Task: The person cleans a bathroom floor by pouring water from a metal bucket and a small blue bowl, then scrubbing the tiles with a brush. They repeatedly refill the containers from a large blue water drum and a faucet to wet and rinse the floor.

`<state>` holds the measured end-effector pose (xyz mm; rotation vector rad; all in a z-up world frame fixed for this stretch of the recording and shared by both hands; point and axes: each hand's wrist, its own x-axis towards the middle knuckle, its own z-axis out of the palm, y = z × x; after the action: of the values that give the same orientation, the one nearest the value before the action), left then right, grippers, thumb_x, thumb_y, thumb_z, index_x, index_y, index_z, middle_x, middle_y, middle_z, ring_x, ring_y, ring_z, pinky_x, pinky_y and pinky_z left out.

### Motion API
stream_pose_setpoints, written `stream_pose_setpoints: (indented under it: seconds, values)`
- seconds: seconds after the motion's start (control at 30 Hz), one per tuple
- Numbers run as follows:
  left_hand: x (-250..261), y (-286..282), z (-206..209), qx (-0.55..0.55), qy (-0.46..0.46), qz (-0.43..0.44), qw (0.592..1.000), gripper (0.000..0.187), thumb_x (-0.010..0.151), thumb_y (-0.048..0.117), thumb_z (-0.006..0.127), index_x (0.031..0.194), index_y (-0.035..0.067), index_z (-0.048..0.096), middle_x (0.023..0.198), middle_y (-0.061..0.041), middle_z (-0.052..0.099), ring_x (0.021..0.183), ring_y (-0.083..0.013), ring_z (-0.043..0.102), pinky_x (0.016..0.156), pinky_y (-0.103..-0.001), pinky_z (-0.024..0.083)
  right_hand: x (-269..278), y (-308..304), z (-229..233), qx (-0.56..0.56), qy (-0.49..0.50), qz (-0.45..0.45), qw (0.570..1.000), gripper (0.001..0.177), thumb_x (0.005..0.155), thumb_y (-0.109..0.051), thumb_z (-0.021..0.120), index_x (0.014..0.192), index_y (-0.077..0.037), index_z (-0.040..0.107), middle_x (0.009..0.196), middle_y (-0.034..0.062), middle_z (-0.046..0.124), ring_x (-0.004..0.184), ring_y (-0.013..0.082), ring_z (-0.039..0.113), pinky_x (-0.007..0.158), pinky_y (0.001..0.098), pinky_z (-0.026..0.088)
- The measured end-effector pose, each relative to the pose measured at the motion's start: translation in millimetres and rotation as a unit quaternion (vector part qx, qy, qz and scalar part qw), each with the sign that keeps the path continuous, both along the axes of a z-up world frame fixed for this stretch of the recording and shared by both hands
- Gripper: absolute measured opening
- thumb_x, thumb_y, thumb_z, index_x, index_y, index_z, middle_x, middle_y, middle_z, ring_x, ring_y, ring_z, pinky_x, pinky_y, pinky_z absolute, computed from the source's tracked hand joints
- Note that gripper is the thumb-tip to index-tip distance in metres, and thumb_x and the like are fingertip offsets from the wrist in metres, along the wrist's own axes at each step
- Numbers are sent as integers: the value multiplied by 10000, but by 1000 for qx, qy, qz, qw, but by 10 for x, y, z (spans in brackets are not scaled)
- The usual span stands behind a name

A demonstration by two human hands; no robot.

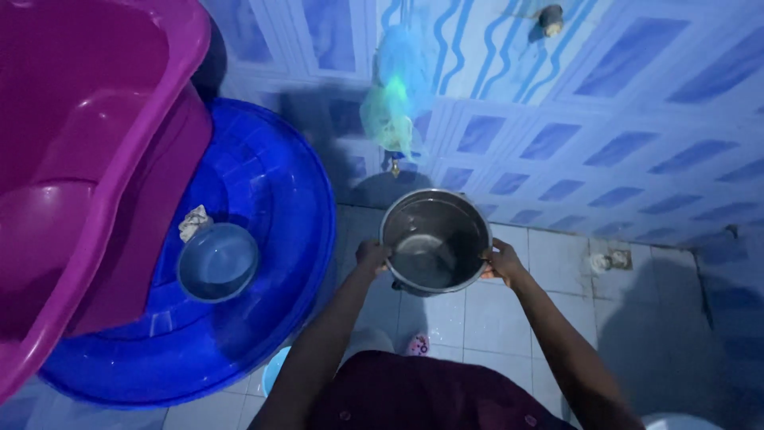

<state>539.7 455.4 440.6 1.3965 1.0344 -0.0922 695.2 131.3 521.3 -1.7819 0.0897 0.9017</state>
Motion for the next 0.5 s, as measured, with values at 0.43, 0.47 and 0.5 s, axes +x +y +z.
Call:
stream_pose_setpoints:
  seconds: [0.43,0.47,0.5]
  values:
    - [72,359,-201,-54,-37,125,990,332,731,82,749,1023,-68,700,978,-257,744,784,-348,731,618,-469,593,1140,1398,-973,-252,-389,284,839,691,879,-362,741,1447,-48,504,1359,273,609,1263,436,560,1068,522,457]
    - [145,397,-123,-54,-42,124,990,337,738,86,744,1037,-60,689,992,-253,737,798,-349,726,632,-473,590,1142,1578,-952,-253,-387,277,842,691,879,-362,741,1447,-48,504,1359,273,609,1263,436,560,1068,522,457]
    - [213,429,-52,-54,-46,122,990,342,745,90,739,1050,-53,678,1006,-249,730,813,-350,722,646,-477,587,1141,1756,-938,-275,-393,290,828,677,909,-351,702,1486,-73,484,1377,257,603,1286,426,561,1093,510,462]
